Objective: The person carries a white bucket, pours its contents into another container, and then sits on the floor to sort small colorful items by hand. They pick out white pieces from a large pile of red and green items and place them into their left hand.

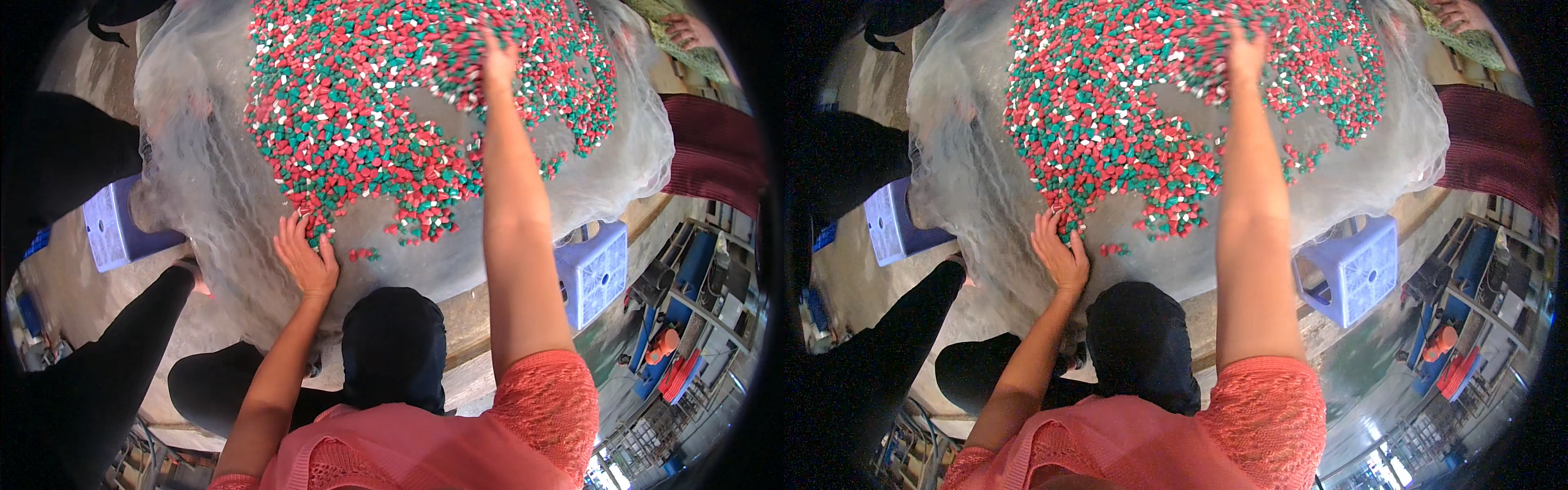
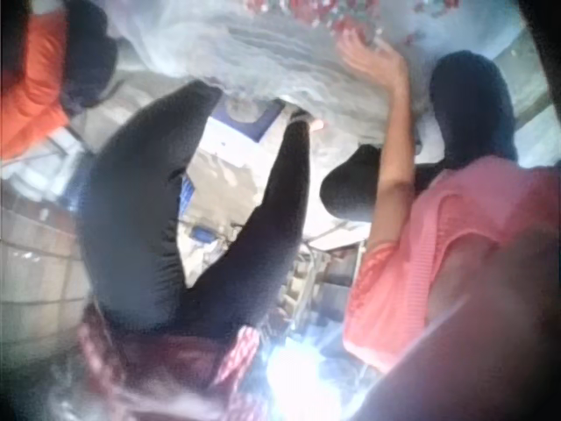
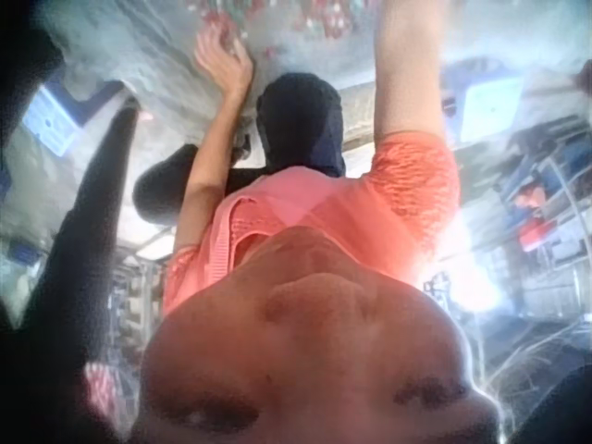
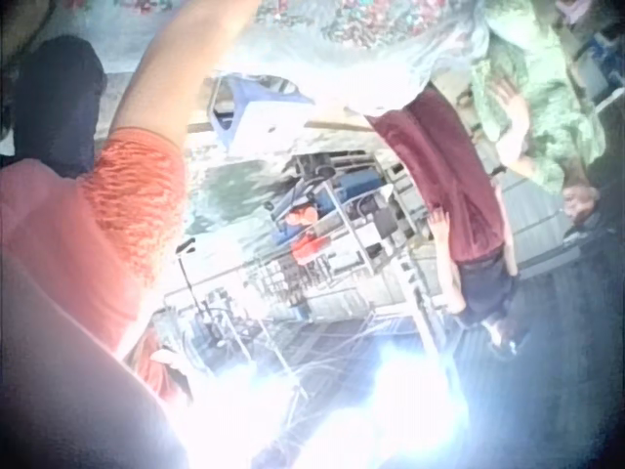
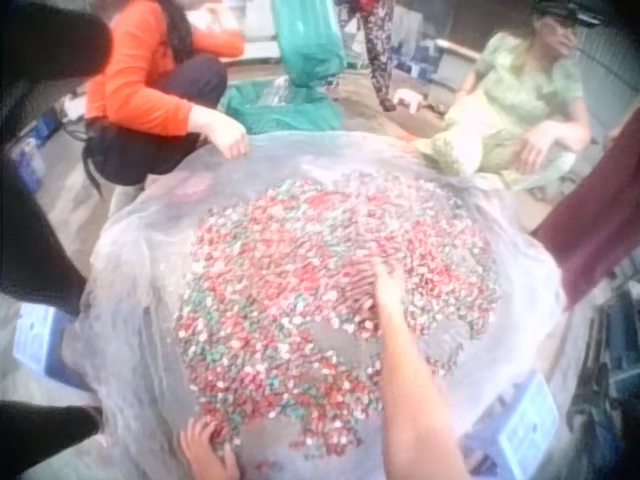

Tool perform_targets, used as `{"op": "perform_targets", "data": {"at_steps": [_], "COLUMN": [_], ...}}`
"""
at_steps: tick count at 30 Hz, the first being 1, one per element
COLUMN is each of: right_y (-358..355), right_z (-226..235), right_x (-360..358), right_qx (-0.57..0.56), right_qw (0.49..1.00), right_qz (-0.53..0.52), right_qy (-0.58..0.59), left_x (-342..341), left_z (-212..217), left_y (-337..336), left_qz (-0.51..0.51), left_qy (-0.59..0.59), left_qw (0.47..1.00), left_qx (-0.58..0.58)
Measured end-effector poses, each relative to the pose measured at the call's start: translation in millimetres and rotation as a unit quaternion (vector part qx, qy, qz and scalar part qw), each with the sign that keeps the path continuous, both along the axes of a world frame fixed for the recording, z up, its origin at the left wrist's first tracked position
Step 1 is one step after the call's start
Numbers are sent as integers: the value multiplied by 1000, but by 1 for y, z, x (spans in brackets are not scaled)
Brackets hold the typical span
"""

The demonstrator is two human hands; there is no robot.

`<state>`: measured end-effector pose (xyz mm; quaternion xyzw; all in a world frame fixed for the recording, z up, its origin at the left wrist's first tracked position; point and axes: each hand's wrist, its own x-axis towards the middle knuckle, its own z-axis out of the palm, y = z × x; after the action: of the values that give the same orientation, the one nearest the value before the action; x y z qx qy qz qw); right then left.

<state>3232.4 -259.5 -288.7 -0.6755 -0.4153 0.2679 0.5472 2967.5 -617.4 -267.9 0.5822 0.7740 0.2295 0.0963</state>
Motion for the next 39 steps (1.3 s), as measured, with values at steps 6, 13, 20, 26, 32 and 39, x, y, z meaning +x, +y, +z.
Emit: {"op": "perform_targets", "data": {"at_steps": [6, 13, 20, 26, 32, 39], "right_y": [-23, -83, -164, -213, -229, -218], "right_z": [5, 23, 45, 95, 91, 108], "right_x": [-127, -202, -199, -159, -104, -107], "right_qx": [-7, 72, 134, 72, 36, 32], "right_qw": [970, 874, 754, 767, 834, 853], "right_qz": [229, 369, 493, 477, 454, 436], "right_qy": [-77, -309, -413, -422, -311, -285], "left_x": [-2, 3, -3, -10, -36, -165], "left_z": [3, 1, -2, 1, 91, 53], "left_y": [-1, -1, -5, -6, -23, -72], "left_qz": [-2, 2, 0, 17, -35, 352], "left_qy": [4, 5, 11, -76, -171, -58], "left_qw": [1000, 1000, 1000, 993, 957, 934], "left_qx": [5, 20, 22, 94, 230, -7]}}
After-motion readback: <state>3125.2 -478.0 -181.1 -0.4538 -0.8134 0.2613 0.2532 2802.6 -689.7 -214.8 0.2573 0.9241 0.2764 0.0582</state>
